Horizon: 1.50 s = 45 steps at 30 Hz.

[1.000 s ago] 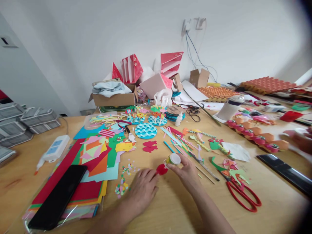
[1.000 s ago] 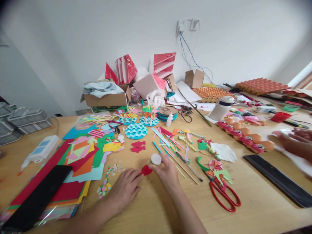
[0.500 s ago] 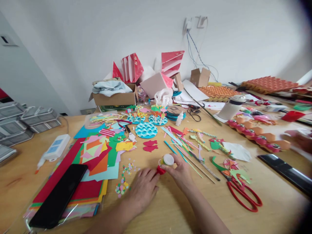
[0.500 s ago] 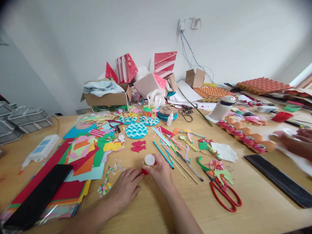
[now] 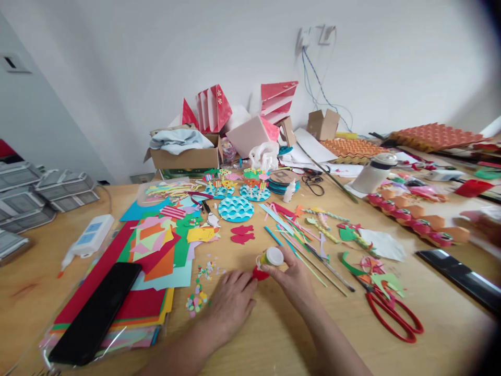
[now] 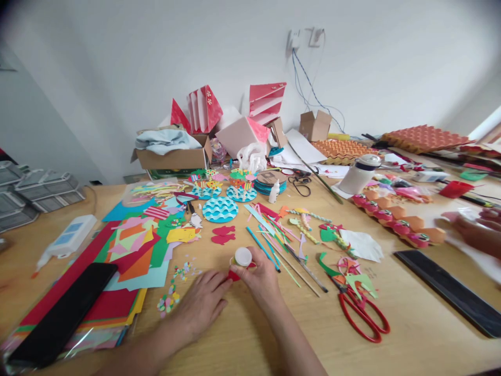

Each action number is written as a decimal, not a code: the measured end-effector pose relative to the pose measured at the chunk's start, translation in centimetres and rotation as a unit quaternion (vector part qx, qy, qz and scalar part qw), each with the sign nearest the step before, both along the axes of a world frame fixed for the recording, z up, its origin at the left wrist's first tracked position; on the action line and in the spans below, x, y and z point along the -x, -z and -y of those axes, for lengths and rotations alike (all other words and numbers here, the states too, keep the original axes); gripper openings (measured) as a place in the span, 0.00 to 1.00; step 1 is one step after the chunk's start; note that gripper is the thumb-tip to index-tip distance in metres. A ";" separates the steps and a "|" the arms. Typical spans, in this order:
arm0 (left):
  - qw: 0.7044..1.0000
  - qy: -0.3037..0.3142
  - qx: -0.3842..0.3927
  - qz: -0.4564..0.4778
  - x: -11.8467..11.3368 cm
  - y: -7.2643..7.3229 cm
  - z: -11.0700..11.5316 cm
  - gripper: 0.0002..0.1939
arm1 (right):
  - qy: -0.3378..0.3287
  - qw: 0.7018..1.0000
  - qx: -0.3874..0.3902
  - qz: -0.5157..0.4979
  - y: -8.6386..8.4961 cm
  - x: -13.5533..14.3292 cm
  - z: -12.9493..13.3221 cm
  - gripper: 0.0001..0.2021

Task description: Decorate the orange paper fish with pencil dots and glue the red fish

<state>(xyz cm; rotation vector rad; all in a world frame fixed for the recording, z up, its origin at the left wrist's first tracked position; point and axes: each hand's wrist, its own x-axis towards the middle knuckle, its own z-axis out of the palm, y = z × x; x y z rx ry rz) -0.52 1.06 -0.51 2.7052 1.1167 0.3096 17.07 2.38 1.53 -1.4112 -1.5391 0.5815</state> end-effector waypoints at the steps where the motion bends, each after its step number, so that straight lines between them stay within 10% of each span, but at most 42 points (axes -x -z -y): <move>1: 1.000 -0.001 0.001 -0.001 0.0 0.0 0.0 0.20 | -0.009 1.000 0.000 0.002 0.1 0.2 -0.1 0.10; 45: 1.000 0.002 -0.003 0.016 0.2 0.3 0.1 0.19 | 0.041 0.999 0.012 0.024 0.2 -2.0 0.5 0.14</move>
